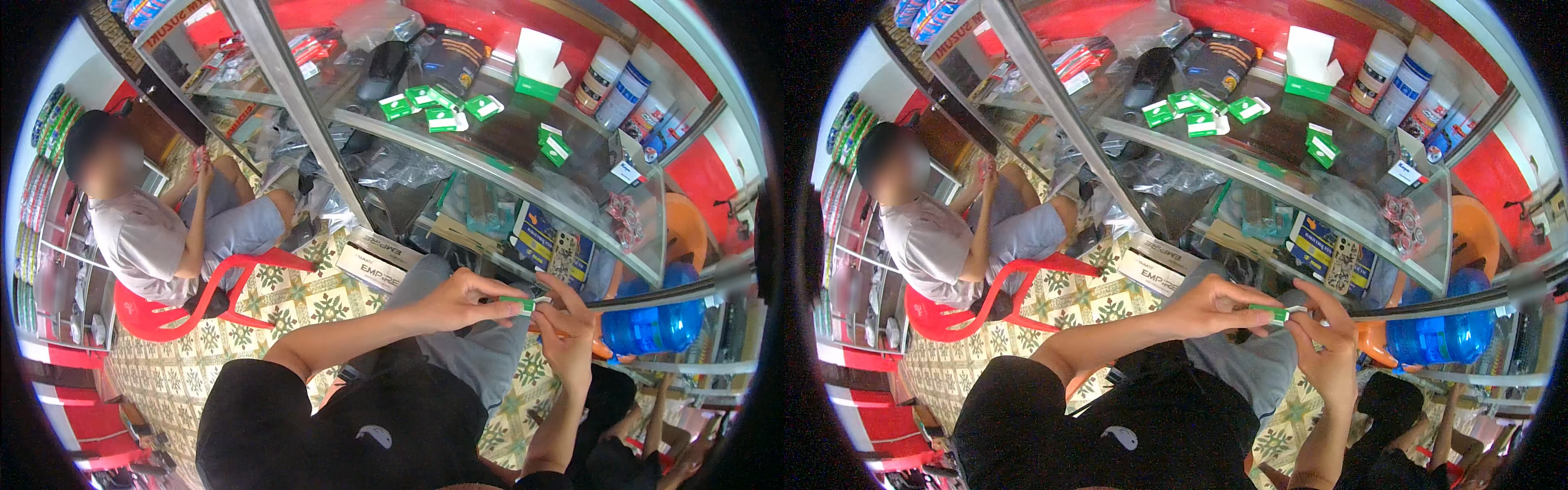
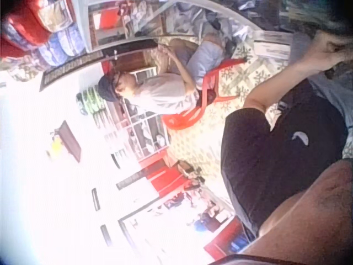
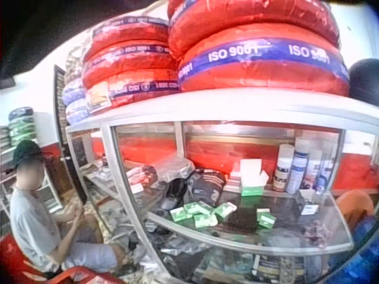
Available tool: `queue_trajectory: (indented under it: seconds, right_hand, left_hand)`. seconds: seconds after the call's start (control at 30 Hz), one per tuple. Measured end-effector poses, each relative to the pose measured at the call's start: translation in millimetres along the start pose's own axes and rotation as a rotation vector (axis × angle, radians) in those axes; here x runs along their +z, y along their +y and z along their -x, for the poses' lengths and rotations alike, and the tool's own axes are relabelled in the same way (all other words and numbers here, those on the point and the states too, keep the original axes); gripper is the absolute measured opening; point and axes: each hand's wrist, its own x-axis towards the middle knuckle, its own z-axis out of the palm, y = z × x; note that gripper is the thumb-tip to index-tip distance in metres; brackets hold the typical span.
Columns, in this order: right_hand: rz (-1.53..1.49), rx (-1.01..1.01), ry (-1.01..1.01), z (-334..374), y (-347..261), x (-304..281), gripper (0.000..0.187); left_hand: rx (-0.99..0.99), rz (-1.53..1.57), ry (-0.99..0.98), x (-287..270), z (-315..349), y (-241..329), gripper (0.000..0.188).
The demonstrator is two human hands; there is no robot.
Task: The person sits in a shop and repeatedly picks up small green and white boxes from a glass display counter. They open the boxes, remove the contents, and place the empty boxes back on the counter in a pile.
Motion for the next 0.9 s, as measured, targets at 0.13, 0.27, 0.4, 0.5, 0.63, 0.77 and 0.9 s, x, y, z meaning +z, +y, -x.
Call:
queue_trajectory:
  seconds: [0.13,0.27,0.4,0.5,0.63,0.77,0.9]
  right_hand:
    - [-0.145,0.193,-0.031,8,-1,7,0.028]
    - [-0.110,0.142,-0.096,11,6,7,0.030]
    - [-0.197,0.218,-0.141,11,6,5,0.029]
    - [-0.170,0.132,-0.100,10,7,8,0.024]
    - [-0.210,0.050,-0.034,5,8,12,0.020]
    - [-0.278,0.032,0.076,5,14,11,0.016]
    - [-0.438,0.168,0.142,6,16,1,0.012]
  left_hand:
    - [-0.077,0.114,0.019,5,4,12,0.046]
    - [-0.159,0.141,0.034,8,6,13,0.045]
    - [-0.170,0.092,0.048,7,3,7,0.044]
    - [-0.147,0.133,0.074,7,-1,1,0.041]
    - [-0.124,0.085,0.079,4,2,1,0.035]
    - [-0.091,0.141,0.118,1,2,0,0.036]
    - [-0.101,0.257,0.182,-4,2,-4,0.037]
